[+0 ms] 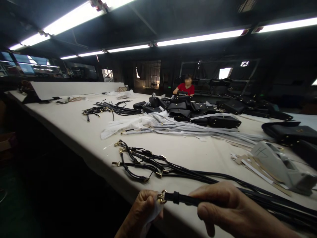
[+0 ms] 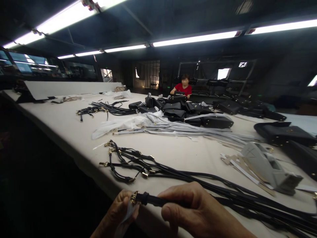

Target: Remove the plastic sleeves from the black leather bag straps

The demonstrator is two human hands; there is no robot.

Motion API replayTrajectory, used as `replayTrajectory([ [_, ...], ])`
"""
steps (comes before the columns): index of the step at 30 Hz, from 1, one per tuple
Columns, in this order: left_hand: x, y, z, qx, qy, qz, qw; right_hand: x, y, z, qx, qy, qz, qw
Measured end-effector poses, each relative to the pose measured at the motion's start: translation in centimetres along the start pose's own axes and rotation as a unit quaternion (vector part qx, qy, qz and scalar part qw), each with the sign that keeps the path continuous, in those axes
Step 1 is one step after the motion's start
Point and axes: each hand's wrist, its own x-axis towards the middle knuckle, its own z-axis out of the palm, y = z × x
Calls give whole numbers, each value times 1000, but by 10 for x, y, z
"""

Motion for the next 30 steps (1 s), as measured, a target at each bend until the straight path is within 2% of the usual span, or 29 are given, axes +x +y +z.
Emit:
replayTrajectory([
  [6, 10, -4, -2, 55, -51, 17, 997, 1, 1, 3, 35, -4, -4, 999],
  [9, 10, -3, 2, 43, -65, 5, 997, 6, 5, 2, 10, -4, -8, 1000],
  [12, 10, 1, 1, 35, -71, 10, 997, 11, 9, -3, -79, 2, -12, 997],
  [14, 11, 5, -2, 71, -66, 8, 995, 14, 8, -6, -151, 9, -7, 988],
  [18, 11, 16, -2, 136, -58, -15, 989, 20, 5, 0, -324, 42, -34, 944],
  [20, 10, 20, 2, 156, -59, -37, 985, 24, 8, 9, -376, 46, -58, 924],
  [24, 7, 24, 3, 191, -57, -63, 978, 27, 16, 17, -377, 26, -65, 924],
  [27, 5, 27, -11, 202, -36, -46, 978, 23, 15, 2, -366, 21, -24, 930],
  [30, 2, 30, -26, 224, -15, -33, 974, 18, 8, -16, -290, -11, 32, 956],
])
